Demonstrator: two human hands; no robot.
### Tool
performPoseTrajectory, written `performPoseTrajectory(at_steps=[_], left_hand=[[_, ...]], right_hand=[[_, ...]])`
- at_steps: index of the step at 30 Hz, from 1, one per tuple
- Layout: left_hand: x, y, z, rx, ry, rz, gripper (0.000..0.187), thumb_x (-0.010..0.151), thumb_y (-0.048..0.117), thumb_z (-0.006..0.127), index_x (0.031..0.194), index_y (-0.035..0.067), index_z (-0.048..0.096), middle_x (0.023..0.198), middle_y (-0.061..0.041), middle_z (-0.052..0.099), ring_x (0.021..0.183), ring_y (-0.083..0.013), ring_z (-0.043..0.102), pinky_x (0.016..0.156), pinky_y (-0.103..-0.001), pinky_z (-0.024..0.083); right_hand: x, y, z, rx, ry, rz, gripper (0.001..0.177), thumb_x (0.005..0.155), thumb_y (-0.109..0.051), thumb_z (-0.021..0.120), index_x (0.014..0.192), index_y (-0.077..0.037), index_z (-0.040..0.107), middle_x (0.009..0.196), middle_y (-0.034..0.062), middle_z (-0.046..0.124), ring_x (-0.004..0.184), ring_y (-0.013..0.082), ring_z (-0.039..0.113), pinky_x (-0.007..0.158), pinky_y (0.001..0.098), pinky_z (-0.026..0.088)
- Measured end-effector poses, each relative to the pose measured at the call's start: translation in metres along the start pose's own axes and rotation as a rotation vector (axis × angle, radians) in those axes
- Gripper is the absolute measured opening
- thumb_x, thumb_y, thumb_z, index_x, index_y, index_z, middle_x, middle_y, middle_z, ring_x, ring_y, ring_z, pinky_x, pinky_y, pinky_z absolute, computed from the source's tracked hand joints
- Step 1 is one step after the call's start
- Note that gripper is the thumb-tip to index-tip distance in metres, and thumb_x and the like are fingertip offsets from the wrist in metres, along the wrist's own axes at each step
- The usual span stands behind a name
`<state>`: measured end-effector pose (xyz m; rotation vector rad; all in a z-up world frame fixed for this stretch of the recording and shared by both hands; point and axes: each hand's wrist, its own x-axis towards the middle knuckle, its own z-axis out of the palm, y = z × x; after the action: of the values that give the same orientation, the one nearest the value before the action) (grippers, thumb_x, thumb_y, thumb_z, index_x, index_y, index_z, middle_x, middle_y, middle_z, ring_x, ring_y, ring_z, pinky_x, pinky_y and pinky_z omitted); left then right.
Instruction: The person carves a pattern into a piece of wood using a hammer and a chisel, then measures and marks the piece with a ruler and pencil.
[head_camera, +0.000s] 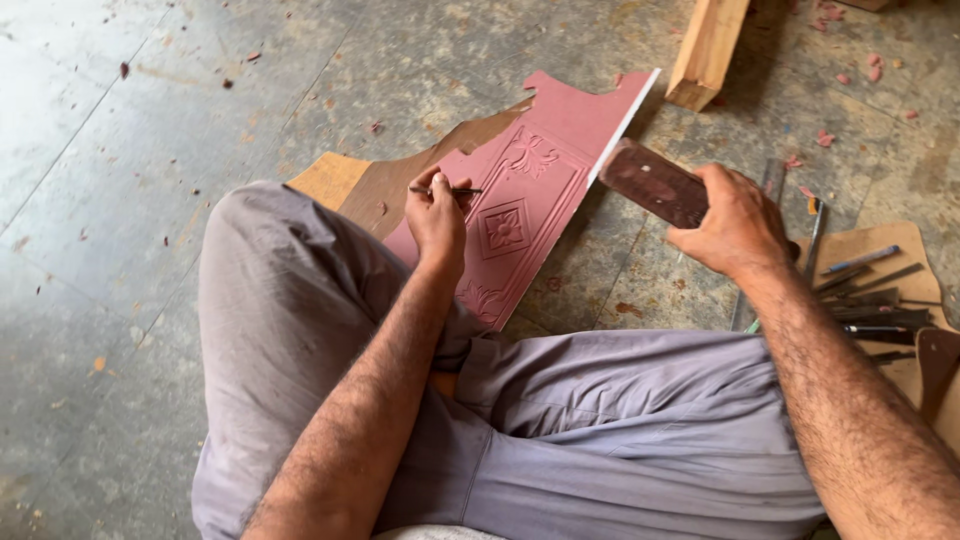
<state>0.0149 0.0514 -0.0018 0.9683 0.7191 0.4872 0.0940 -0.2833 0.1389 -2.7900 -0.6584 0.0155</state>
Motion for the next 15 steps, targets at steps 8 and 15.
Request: performPoseTrajectory(at_steps=[8, 15], left_hand=[[0.006, -0.005, 0.002, -0.101, -0.084, -0.147, 0.022, 0.107, 0.017, 0.053, 0.124, 0.005, 0.059, 0.096, -0.011, 0.070, 0.084, -0.0221, 0.072, 0.075, -0.037, 0.062], [0.000, -0.006, 0.010, -0.112, -0.153, -0.109, 0.014, 0.099, 0.004, 0.066, 0.110, -0.003, 0.062, 0.100, -0.012, 0.071, 0.089, -0.0206, 0.075, 0.079, -0.036, 0.068]], right_hand=[[0.003, -0.009, 0.000, -0.058, -0.069, 0.074, 0.073, 0.068, -0.025, 0.089, 0.132, -0.004, 0.060, 0.119, 0.0187, 0.069, 0.111, 0.0365, 0.067, 0.095, 0.0501, 0.053], [0.007, -0.008, 0.005, -0.104, -0.056, 0.033, 0.074, 0.067, -0.024, 0.089, 0.130, -0.002, 0.059, 0.116, 0.0193, 0.068, 0.109, 0.0369, 0.066, 0.093, 0.0514, 0.053]])
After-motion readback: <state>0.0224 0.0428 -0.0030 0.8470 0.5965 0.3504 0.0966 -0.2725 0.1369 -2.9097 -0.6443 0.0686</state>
